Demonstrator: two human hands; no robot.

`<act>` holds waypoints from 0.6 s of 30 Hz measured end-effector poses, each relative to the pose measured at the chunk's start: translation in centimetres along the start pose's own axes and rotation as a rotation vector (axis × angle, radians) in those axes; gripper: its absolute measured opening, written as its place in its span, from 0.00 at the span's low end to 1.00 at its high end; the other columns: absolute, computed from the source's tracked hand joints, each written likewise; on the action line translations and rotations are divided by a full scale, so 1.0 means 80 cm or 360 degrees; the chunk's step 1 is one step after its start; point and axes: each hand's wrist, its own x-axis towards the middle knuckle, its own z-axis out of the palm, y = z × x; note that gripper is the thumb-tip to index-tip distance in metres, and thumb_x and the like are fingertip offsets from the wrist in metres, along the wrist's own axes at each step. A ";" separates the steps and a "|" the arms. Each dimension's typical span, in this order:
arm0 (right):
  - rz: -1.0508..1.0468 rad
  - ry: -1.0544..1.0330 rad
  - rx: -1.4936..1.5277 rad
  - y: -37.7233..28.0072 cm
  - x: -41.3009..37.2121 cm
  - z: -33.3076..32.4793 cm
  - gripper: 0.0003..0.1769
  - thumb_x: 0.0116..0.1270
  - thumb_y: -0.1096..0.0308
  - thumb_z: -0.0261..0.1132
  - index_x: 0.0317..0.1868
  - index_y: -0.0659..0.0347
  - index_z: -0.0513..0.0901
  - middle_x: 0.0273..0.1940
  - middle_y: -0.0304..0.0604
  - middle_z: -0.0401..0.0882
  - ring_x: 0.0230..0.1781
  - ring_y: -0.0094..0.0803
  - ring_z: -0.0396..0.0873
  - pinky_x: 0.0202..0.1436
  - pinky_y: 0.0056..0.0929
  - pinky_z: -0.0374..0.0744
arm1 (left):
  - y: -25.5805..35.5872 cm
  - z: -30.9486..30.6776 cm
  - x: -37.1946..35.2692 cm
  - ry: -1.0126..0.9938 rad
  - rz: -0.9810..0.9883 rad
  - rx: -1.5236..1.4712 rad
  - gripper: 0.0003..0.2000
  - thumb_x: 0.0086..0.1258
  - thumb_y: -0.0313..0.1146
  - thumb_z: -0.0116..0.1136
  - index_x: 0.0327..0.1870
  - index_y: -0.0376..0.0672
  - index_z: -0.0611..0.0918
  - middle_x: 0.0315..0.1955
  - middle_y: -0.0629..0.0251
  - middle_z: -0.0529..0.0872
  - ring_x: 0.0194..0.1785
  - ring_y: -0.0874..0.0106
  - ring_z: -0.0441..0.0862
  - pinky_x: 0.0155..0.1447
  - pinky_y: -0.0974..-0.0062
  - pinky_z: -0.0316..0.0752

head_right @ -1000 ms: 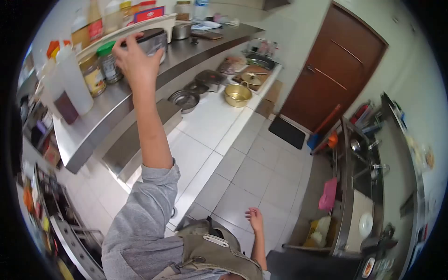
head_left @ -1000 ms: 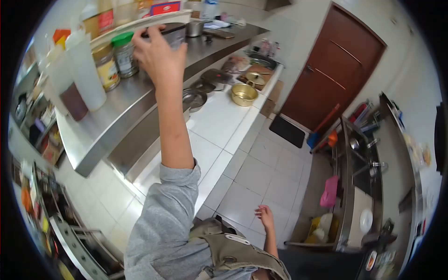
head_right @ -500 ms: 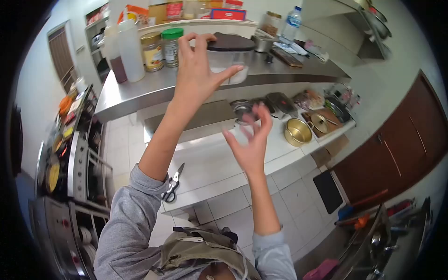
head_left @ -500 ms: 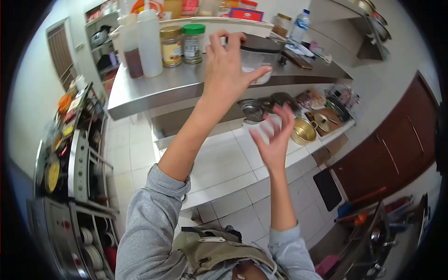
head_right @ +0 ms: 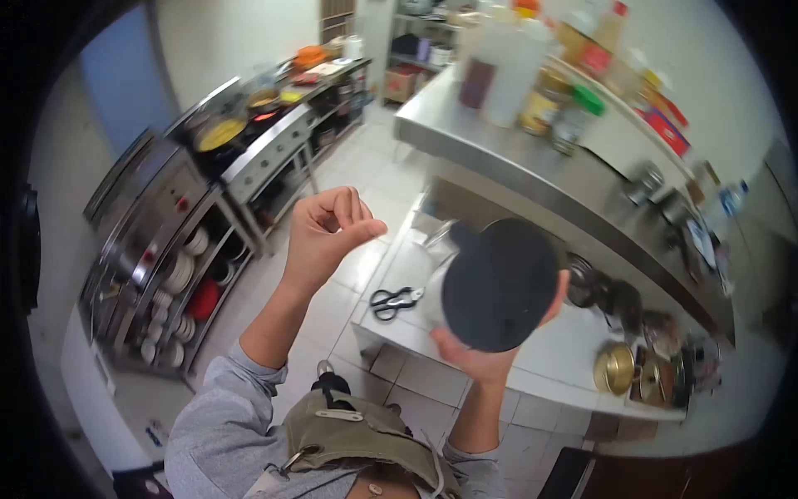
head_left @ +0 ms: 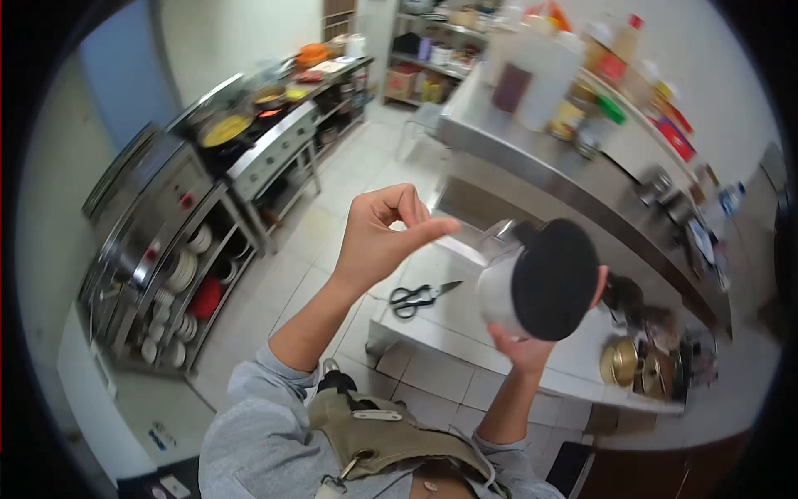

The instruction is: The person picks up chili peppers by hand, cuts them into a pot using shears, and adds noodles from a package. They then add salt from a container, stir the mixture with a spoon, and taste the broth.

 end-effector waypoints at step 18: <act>0.0574 -0.1556 0.0832 0.146 -0.116 0.441 0.76 0.34 0.57 0.82 0.71 0.51 0.30 0.68 0.57 0.46 0.68 0.48 0.55 0.67 0.46 0.60 | -0.031 -0.413 -0.180 0.1289 -0.0338 0.0317 0.10 0.69 0.29 0.52 0.48 0.43 0.70 0.32 0.76 0.75 0.32 0.89 0.68 0.33 0.89 0.63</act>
